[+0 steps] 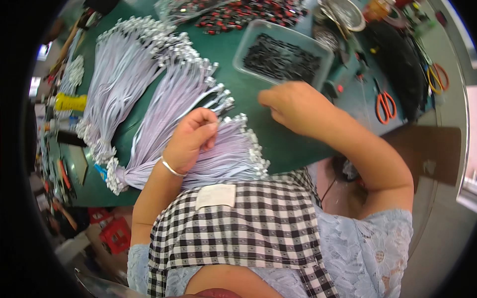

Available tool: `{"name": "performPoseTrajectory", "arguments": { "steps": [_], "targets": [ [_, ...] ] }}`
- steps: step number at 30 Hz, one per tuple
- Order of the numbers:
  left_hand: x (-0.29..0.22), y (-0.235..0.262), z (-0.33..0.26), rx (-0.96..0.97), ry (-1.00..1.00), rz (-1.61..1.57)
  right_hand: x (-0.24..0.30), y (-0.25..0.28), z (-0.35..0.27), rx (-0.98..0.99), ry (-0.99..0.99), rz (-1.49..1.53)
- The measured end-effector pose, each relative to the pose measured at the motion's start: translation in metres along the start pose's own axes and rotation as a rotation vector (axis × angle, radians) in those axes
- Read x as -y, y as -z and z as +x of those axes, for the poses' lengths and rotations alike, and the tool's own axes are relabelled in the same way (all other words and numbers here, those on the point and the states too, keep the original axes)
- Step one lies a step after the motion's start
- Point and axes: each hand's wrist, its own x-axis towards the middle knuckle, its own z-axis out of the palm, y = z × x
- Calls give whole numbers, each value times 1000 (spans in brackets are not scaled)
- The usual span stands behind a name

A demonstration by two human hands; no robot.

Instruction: The person repeatedly picks up small black plastic clips from a container and attaches them to the ends of white cables. They handle the cables and clips by hand, placing the assembled units back onto the table.

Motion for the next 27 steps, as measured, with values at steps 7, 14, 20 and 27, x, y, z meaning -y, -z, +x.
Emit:
{"name": "performPoseTrajectory", "arguments": {
  "steps": [7,14,20,27],
  "targets": [
    [-9,-7,-4,-20,5,74,29,-3,5,-65,-204,448],
    [-5,-5,-3,-7,25,22,38,-35,11,-224,-380,1050],
    [-1,-1,-1,-5,27,-32,33,-38,9,-150,-384,982],
    [-2,-2,-1,-11,32,-5,37,-41,13,-174,-381,966]
  ]
}}
